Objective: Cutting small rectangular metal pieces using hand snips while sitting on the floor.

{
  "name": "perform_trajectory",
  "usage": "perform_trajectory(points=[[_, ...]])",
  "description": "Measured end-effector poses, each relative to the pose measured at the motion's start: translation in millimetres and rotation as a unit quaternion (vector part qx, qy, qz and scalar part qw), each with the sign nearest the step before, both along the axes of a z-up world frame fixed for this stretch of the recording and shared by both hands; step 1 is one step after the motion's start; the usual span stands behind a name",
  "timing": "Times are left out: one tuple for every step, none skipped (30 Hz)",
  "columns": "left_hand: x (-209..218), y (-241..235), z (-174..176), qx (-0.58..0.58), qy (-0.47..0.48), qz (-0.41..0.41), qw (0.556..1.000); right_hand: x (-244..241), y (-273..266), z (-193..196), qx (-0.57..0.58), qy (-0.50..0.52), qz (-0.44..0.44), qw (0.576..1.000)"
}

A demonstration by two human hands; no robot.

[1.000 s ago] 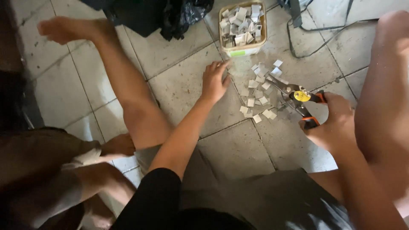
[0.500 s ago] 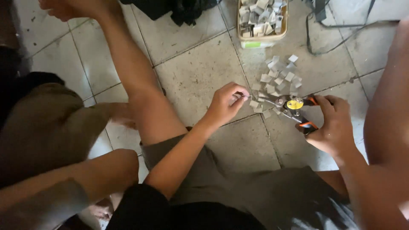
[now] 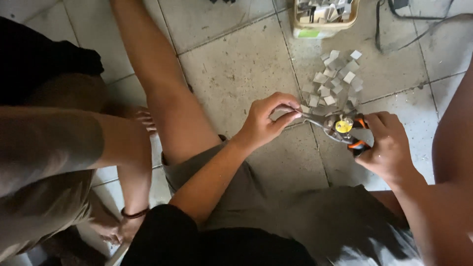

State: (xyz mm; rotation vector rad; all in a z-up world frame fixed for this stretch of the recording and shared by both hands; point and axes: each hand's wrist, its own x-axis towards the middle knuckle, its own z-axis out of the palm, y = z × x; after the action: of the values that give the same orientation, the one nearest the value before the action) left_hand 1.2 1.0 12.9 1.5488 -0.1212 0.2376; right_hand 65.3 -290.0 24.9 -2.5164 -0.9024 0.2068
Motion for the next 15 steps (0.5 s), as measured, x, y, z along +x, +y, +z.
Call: perform_trajectory(points=[[-1, 0, 0, -0.003, 0.001, 0.001, 1.000, 0, -2, -2, -0.003, 0.001, 0.001, 1.000], [-1, 0, 2, -0.010, 0.000, -0.005, 1.000, -1, -5, -4, 0.012, -0.001, 0.000, 1.000], [0, 3, 3, -0.015, -0.005, -0.011, 1.000, 1, -5, -6, 0.030, -0.005, 0.001, 1.000], [0, 4, 4, -0.016, -0.007, -0.009, 1.000, 2, 2, -1, 0.029, -0.007, 0.003, 1.000], [0, 6, 5, -0.017, -0.001, -0.009, 1.000, 4, 10, 4, 0.068, -0.037, 0.023, 0.997], [0, 8, 5, -0.019, 0.004, -0.009, 1.000, 6, 17, 10, 0.107, -0.067, 0.044, 0.991], [0, 9, 7, -0.019, 0.002, -0.004, 1.000, 7, 20, 13, 0.107, -0.068, 0.048, 0.991], [1, 10, 8, -0.024, 0.001, -0.003, 1.000, 9, 24, 16, 0.108, -0.047, 0.058, 0.991], [0, 10, 8, -0.030, 0.002, -0.003, 1.000, 7, 26, 19, 0.107, -0.024, 0.065, 0.992], [0, 12, 8, -0.031, 0.003, 0.000, 1.000, 9, 29, 19, 0.106, -0.022, 0.068, 0.992], [1, 13, 7, -0.016, -0.005, 0.002, 1.000, 9, 30, 20, 0.096, -0.025, 0.076, 0.992], [1, 14, 6, -0.001, -0.012, 0.004, 1.000, 8, 30, 20, 0.085, -0.029, 0.085, 0.992], [1, 14, 5, -0.001, -0.012, 0.005, 1.000, 7, 30, 17, 0.085, -0.029, 0.085, 0.992], [1, 13, 6, 0.011, -0.026, 0.005, 1.000, 5, 29, 14, 0.069, -0.041, 0.068, 0.995], [1, 13, 6, 0.023, -0.040, 0.006, 0.999, 4, 28, 11, 0.053, -0.052, 0.051, 0.996]])
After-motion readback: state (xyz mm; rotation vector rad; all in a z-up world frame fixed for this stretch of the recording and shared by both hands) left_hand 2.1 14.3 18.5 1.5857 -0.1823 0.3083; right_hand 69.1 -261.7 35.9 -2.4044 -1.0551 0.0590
